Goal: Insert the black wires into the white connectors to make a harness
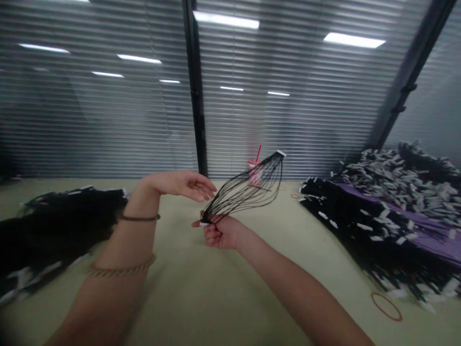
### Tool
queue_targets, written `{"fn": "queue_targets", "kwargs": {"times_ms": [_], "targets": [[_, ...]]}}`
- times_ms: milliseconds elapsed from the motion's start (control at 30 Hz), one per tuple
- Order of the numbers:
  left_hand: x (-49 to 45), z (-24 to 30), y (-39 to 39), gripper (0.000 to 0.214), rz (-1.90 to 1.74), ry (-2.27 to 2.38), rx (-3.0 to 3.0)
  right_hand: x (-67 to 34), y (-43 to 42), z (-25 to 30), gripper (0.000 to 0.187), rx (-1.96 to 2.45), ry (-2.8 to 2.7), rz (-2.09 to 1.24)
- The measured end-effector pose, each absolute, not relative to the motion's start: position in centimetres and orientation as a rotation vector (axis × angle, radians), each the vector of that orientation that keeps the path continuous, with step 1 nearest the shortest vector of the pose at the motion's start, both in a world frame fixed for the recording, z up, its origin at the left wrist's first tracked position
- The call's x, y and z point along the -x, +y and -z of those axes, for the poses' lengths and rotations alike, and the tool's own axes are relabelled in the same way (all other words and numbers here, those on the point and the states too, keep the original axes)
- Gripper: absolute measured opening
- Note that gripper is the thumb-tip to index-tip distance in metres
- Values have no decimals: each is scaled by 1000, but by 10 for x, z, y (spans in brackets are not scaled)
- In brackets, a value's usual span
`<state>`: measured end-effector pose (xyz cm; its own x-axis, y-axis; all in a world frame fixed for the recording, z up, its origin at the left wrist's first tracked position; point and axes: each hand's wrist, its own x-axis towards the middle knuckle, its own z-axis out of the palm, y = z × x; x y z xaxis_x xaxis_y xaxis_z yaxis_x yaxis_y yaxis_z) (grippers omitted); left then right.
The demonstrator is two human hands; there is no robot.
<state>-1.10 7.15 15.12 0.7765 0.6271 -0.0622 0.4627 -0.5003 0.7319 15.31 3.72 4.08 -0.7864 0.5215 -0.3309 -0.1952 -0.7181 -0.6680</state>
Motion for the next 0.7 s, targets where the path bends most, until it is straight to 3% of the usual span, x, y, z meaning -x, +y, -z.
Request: {"fn": "queue_targets", "kwargs": {"times_ms": [333,700], "targets": [[-16,-156,54,14,-135,707,-2427,-172,48,-49,29,547,-948,-2430],[-37,-145,47,17,-118,779,-2484,-181,53,-40,33,615,-1240,-2245]]}}
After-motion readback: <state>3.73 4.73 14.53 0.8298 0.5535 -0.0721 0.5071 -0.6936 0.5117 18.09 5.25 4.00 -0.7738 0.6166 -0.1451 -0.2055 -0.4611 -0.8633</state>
